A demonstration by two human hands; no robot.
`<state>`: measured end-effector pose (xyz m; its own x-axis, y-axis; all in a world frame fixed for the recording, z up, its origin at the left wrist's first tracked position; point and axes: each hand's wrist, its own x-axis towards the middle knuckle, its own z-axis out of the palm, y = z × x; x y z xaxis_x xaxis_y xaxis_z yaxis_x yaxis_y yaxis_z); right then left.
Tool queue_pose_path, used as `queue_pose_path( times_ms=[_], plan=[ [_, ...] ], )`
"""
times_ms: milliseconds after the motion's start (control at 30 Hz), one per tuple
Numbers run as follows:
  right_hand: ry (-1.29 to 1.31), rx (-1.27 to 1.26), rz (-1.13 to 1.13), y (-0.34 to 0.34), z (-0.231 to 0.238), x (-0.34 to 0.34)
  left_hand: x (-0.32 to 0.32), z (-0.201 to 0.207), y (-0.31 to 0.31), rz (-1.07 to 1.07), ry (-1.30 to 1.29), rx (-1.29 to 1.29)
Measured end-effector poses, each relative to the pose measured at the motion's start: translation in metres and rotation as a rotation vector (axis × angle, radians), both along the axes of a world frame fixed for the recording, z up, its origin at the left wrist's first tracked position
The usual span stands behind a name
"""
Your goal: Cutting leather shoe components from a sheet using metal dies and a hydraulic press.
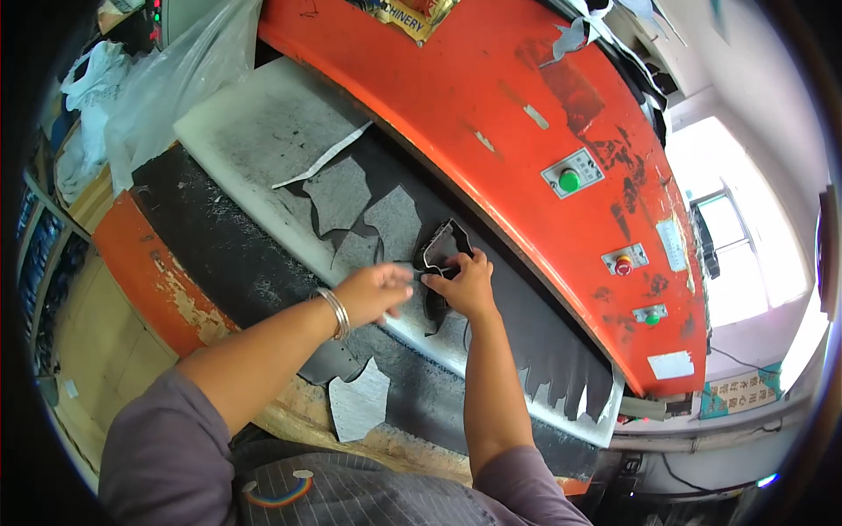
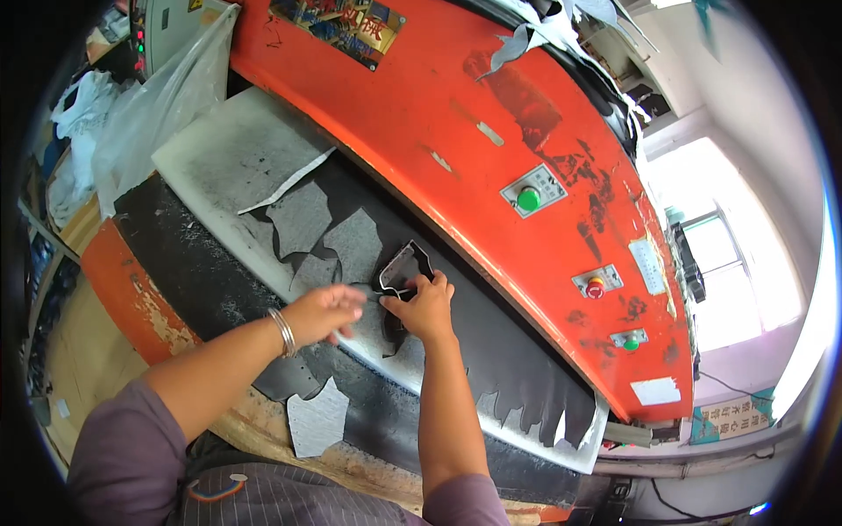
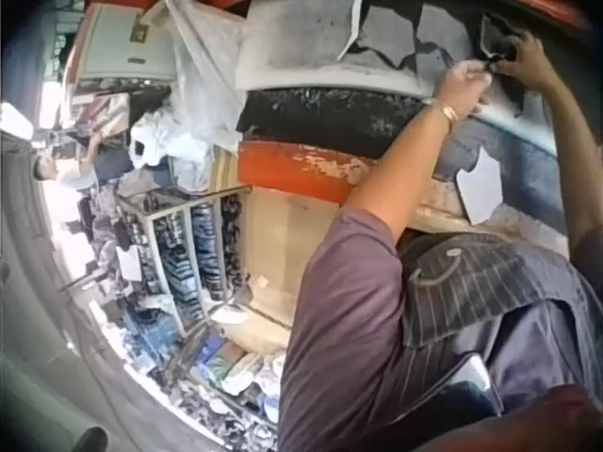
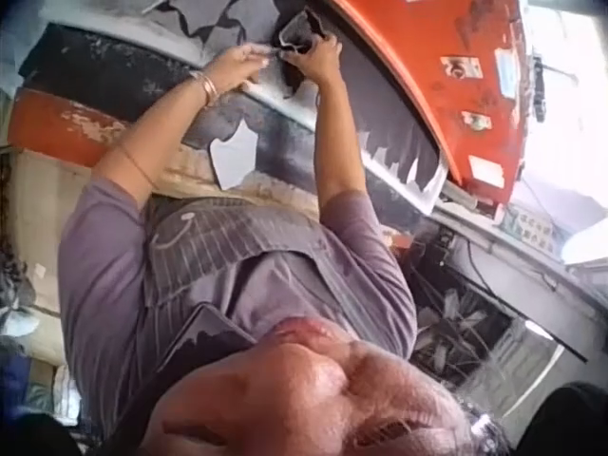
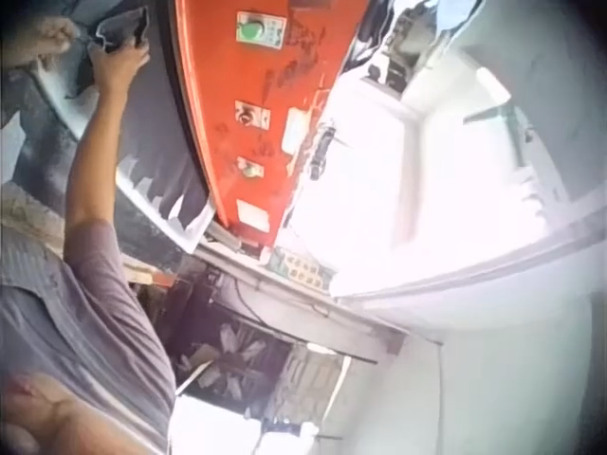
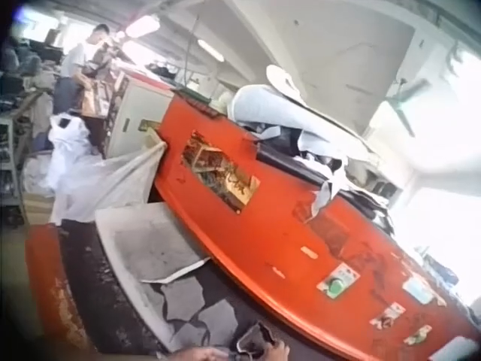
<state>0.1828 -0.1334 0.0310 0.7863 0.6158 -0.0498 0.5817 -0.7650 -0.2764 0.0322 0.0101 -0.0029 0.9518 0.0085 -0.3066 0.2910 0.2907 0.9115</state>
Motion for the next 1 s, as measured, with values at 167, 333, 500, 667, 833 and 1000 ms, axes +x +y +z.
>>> queue_pose_path(
  times_ms=[167, 333, 500, 667, 833, 1000],
  plan=[
    [0.539, 0.519, -0.124, -0.035, -0.014, -0.049, 0.034, -0.017, 0.016, 0.15, -0.239, 0.232],
    [0.735, 0.702, -0.163, -0.093, -0.029, -0.12, 0.073, -0.015, -0.007, -0.178, -0.268, 0.823],
    [0.378, 0.595, -0.28, -0.122, -0.008, -0.09, 0.106, 0.024, -0.013, 0.064, 0.128, 1.074],
    [-0.042, 0.276, -0.283, -0.107, -0.003, -0.014, 0.126, 0.029, -0.02, 0.048, 0.288, 1.208],
    [-0.011, 0.153, -0.228, -0.086, -0.001, 0.024, 0.132, 0.036, -0.02, -0.199, 0.342, 1.192],
    [-0.025, 0.127, -0.125, -0.077, -0.016, 0.034, 0.098, -0.003, -0.022, 0.039, -0.062, 1.203]
  ],
)
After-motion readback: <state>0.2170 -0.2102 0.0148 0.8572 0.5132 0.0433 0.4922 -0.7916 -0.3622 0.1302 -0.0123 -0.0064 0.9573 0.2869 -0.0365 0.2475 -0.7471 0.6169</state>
